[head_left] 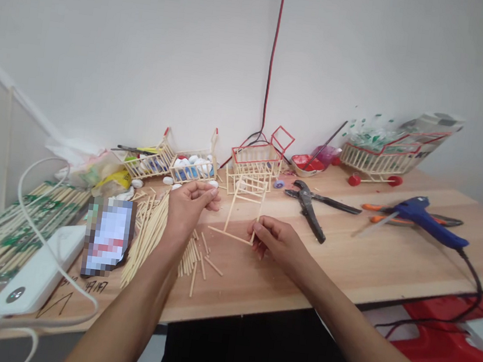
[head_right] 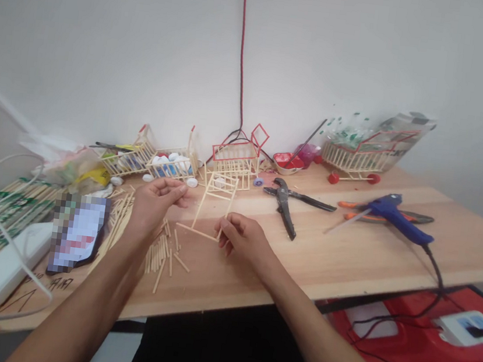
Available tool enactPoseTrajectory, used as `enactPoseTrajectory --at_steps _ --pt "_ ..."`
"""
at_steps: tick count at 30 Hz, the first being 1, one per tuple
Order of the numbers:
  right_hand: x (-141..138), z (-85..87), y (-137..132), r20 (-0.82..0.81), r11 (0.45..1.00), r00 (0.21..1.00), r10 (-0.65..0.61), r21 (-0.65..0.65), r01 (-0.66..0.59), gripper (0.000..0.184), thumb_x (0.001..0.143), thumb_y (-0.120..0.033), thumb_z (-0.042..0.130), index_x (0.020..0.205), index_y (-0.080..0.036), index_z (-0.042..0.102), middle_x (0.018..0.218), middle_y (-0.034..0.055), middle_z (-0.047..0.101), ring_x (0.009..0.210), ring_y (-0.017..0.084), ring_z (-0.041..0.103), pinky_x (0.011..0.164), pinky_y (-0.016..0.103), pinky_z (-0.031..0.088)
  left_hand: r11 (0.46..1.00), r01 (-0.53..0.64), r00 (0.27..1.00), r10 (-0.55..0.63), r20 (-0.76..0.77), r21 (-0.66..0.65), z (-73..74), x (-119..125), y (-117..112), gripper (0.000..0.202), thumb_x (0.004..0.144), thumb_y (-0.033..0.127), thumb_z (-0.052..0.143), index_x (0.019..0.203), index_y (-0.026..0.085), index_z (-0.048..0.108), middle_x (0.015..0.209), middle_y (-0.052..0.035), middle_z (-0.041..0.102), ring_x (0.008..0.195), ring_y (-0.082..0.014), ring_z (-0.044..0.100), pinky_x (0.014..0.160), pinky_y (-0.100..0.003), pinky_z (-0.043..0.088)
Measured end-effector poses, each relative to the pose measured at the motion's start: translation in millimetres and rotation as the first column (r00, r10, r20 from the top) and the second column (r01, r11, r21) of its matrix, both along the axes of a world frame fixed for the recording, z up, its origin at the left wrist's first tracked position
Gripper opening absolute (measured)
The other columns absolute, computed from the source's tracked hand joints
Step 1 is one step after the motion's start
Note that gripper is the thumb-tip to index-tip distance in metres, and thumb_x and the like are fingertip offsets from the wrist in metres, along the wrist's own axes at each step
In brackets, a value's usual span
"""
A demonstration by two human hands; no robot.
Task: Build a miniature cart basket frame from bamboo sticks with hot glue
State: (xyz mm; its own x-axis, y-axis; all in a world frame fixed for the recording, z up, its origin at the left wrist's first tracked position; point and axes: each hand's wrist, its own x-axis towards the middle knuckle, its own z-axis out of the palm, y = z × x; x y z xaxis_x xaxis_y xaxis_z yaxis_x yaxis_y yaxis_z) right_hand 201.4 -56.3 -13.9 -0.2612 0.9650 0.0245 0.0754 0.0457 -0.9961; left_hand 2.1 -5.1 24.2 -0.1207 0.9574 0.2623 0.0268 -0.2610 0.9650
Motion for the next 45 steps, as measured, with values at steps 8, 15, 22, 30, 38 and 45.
enactPoseTrajectory --at_steps 8,15,22,30,38,45 --pt "0.3 0.8 -1.2 0.008 1.0 1.0 -0.011 -0.002 0.011 0.03 0.089 -0.043 0.05 0.075 -0.017 0.057 0.06 -0.0021 0.055 0.05 0.008 0.051 0.049 0.021 0.042 0.997 -0.037 0.999 0.035 0.021 0.071 -6.9 -5.0 8.5 0.017 0.071 0.027 0.072 0.083 0.015 0.071 0.064 0.0012 0.064 0.058 -0.0087 0.057 0.058 -0.02 0.046" --pt "-0.1 0.3 -0.4 0.002 1.0 1.0 -0.007 0.002 0.007 0.029 0.089 -0.041 0.05 0.076 -0.016 0.057 0.06 -0.0025 0.055 0.05 0.008 0.051 0.048 0.021 0.042 0.997 -0.036 0.998 0.032 0.061 0.074 -3.3 -2.7 4.2 0.025 0.066 0.025 0.077 0.087 0.013 0.069 0.082 -0.0048 0.072 0.071 -0.0139 0.067 0.072 -0.027 0.054" --pt "0.2 -1.5 0.1 -0.002 1.0 1.0 -0.003 0.011 0.003 0.029 0.09 -0.04 0.05 0.076 -0.017 0.058 0.061 -0.0027 0.055 0.049 0.008 0.052 0.048 0.02 0.042 0.998 -0.059 0.998 0.058 0.035 0.022 0.1 -3.4 1.6 0.035 0.066 0.025 0.077 0.098 0.014 0.068 0.098 -0.008 0.073 0.08 -0.0195 0.072 0.079 -0.032 0.056" --pt "0.5 -2.2 0.4 0.006 1.0 1.0 0.0 0.012 0.0 0.028 0.09 -0.039 0.049 0.076 -0.017 0.058 0.06 -0.0025 0.055 0.049 0.008 0.051 0.048 0.021 0.042 0.999 -0.031 0.999 0.031 0.043 -0.014 -0.6 -2.5 2.6 0.025 0.066 0.027 0.077 0.084 0.012 0.07 0.072 -0.0032 0.07 0.056 -0.0113 0.063 0.059 -0.024 0.052" --pt "-0.5 -0.4 -1.3 0.019 1.0 1.0 -0.005 0.018 0.004 0.027 0.09 -0.037 0.049 0.075 -0.017 0.057 0.06 -0.0027 0.055 0.049 0.008 0.051 0.048 0.02 0.041 0.995 -0.095 0.993 0.095 -0.065 0.001 -1.7 -4.8 4.8 0.025 0.076 0.039 0.068 0.08 0.014 0.071 0.045 0.0065 0.047 0.042 -0.0057 0.039 0.046 -0.019 0.03" --pt "-1.5 0.0 -0.3 0.024 1.0 1.0 -0.007 0.011 0.006 0.027 0.09 -0.038 0.049 0.075 -0.017 0.057 0.06 -0.0025 0.055 0.049 0.008 0.051 0.048 0.02 0.041 0.991 -0.114 0.977 0.125 -0.172 0.074 -5.2 -4.1 5.7 0.018 0.073 0.031 0.069 0.081 0.015 0.07 0.052 0.0043 0.053 0.051 -0.0086 0.046 0.052 -0.02 0.034"
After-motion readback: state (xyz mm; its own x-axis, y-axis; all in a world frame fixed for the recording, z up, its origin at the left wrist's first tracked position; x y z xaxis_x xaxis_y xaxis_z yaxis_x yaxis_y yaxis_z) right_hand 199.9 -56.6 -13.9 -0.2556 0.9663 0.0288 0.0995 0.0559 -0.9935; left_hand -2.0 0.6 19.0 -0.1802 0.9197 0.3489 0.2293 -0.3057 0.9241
